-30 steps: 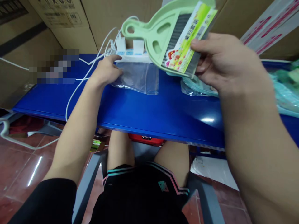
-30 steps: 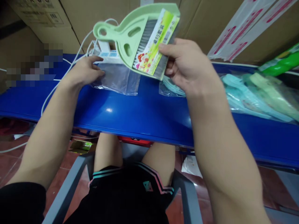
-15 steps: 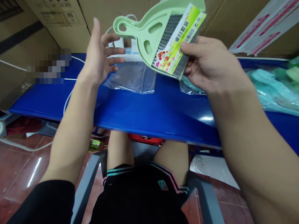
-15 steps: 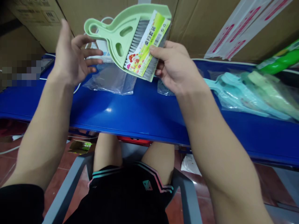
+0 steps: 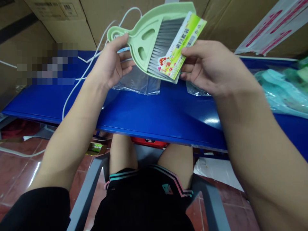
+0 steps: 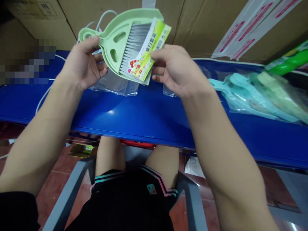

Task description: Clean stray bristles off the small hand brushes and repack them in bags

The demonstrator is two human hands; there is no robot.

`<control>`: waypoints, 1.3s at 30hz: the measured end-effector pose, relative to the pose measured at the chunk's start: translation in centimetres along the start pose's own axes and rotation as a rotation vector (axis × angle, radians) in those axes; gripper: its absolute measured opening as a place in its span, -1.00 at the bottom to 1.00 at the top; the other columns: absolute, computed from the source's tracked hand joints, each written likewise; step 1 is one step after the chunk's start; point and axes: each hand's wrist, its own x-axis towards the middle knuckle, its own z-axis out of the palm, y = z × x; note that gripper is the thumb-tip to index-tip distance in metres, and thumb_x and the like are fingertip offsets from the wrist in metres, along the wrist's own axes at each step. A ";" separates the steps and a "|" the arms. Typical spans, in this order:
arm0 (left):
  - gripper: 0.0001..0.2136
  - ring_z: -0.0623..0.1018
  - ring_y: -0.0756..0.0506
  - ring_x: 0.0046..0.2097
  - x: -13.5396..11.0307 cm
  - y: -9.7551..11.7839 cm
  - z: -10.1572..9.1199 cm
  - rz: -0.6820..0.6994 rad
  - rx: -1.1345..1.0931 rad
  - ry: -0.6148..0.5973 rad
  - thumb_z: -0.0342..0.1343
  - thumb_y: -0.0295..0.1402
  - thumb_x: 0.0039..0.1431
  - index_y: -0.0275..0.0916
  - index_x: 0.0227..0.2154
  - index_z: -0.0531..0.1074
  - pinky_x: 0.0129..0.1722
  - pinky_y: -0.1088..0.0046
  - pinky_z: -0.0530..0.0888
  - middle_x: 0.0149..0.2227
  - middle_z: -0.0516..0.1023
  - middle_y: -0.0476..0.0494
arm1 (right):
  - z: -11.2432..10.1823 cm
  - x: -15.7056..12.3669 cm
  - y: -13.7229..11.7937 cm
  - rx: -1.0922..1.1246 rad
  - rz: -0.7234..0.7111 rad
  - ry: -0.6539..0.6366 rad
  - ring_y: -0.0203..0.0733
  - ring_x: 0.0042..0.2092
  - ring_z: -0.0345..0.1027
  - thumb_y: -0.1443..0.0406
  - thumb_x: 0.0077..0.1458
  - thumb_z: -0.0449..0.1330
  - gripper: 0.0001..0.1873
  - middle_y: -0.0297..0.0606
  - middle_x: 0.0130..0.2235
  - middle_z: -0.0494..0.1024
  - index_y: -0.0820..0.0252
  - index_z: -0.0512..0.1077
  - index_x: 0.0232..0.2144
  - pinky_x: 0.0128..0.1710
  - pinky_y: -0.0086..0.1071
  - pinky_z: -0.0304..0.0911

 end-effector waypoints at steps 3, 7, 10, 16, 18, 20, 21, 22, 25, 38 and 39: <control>-0.78 0.51 0.02 -0.35 0.0 0.5 0.0 0.032 -0.046 0.085 0.00 -0.29 0.49 -0.16 -0.32 0.43 -0.56 0.59 0.32 -0.37 0.58 -0.07 | -0.4 -0.2 -0.6 -0.043 -0.036 0.097 -0.25 -0.33 0.45 0.54 0.19 0.06 -0.74 -0.25 -0.35 0.57 0.13 0.45 -0.32 -0.46 -0.41 0.27; -0.70 0.48 0.06 -0.38 0.2 1.1 -0.6 0.080 -0.102 0.216 -0.11 -0.29 0.53 -0.22 -0.36 0.36 -0.50 0.57 0.27 -0.36 0.52 -0.03 | -1.2 0.1 -0.8 -0.142 -0.072 0.205 -0.33 -0.51 0.16 0.61 0.12 0.08 -0.68 -0.35 -0.51 0.35 0.12 0.27 -0.50 -0.54 -0.40 0.03; -0.72 0.48 0.03 -0.33 0.4 1.1 -1.1 0.110 -0.101 0.249 -0.09 -0.29 0.51 -0.19 -0.35 0.37 -0.44 0.48 0.31 -0.29 0.57 -0.05 | -1.3 -0.1 -0.7 -0.306 -0.013 0.151 -0.36 -0.53 0.09 0.59 0.09 0.24 -0.66 -0.34 -0.59 0.30 0.17 0.36 -0.60 -0.55 -0.36 -0.11; -0.70 0.51 0.00 -0.33 0.6 0.8 -1.1 0.118 -0.098 0.260 -0.07 -0.27 0.51 -0.16 -0.39 0.37 -0.44 0.47 0.29 -0.32 0.56 -0.05 | -1.3 -0.2 -0.2 -1.209 0.032 -0.231 -0.32 -0.51 0.13 0.35 0.19 0.33 -0.74 -0.34 -0.56 0.38 0.18 0.47 -0.54 -0.46 -0.31 -0.02; -0.71 0.50 0.02 -0.38 0.6 0.7 -0.9 0.120 -0.112 0.261 -0.06 -0.26 0.51 -0.20 -0.38 0.36 -0.47 0.51 0.26 -0.36 0.54 -0.03 | -1.6 0.0 -0.1 -1.396 0.012 -0.292 -0.28 -0.49 0.20 0.30 0.19 0.32 -0.85 -0.33 -0.53 0.42 0.19 0.52 -0.44 -0.42 -0.29 0.04; -0.73 0.48 0.03 -0.43 0.5 0.6 -0.7 0.134 -0.123 0.260 -0.05 -0.26 0.50 -0.24 -0.35 0.37 -0.47 0.54 0.24 -0.38 0.52 -0.01 | -2.0 0.2 0.1 -1.468 0.037 -0.309 -0.20 -0.47 0.31 0.21 0.21 0.31 -0.84 -0.30 -0.52 0.47 0.20 0.58 -0.24 -0.38 -0.27 0.12; -0.73 0.48 0.04 -0.44 0.5 0.6 -0.7 0.136 -0.124 0.257 -0.05 -0.28 0.50 -0.25 -0.34 0.37 -0.46 0.55 0.23 -0.39 0.51 0.00 | -2.1 0.3 0.1 -1.491 0.054 -0.300 -0.15 -0.46 0.35 0.15 0.21 0.31 -0.73 -0.30 -0.53 0.47 0.20 0.58 -0.14 -0.37 -0.25 0.14; -0.74 0.47 0.04 -0.45 0.4 0.6 -0.6 0.135 -0.123 0.255 -0.05 -0.28 0.50 -0.25 -0.33 0.38 -0.46 0.55 0.23 -0.40 0.51 0.00 | -2.3 0.3 0.1 -1.514 0.068 -0.288 -0.10 -0.45 0.38 0.09 0.20 0.31 -0.63 -0.30 -0.56 0.45 0.20 0.56 -0.05 -0.36 -0.24 0.16; -0.72 0.47 0.04 -0.44 0.3 0.7 -0.6 0.128 -0.120 0.254 -0.05 -0.28 0.51 -0.25 -0.34 0.39 -0.45 0.53 0.22 -0.40 0.52 0.00 | -2.4 0.1 -0.1 -1.586 0.074 -0.258 0.02 -0.37 0.47 -0.01 0.14 0.30 -0.41 -0.31 -0.61 0.42 0.20 0.51 0.11 -0.30 -0.20 0.23; -0.72 0.44 0.00 -0.39 0.2 0.6 -0.7 0.145 -0.019 0.169 -0.04 -0.26 0.52 -0.14 -0.35 0.42 -0.44 0.41 0.21 -0.37 0.57 0.00 | -0.4 -0.5 0.3 -1.192 -0.400 0.217 -0.03 -0.19 0.50 0.21 0.25 0.28 -0.86 -0.20 -0.34 0.56 0.15 0.53 -0.22 0.07 -0.07 0.34; -0.74 0.44 -0.01 -0.40 0.1 0.5 -0.6 0.152 -0.011 0.144 -0.03 -0.26 0.52 -0.13 -0.33 0.43 -0.44 0.41 0.22 -0.38 0.57 -0.01 | -0.2 -0.5 0.6 -1.129 -0.493 0.223 -0.05 -0.16 0.51 0.24 0.25 0.28 -0.87 -0.18 -0.28 0.59 0.17 0.53 -0.19 0.08 -0.09 0.35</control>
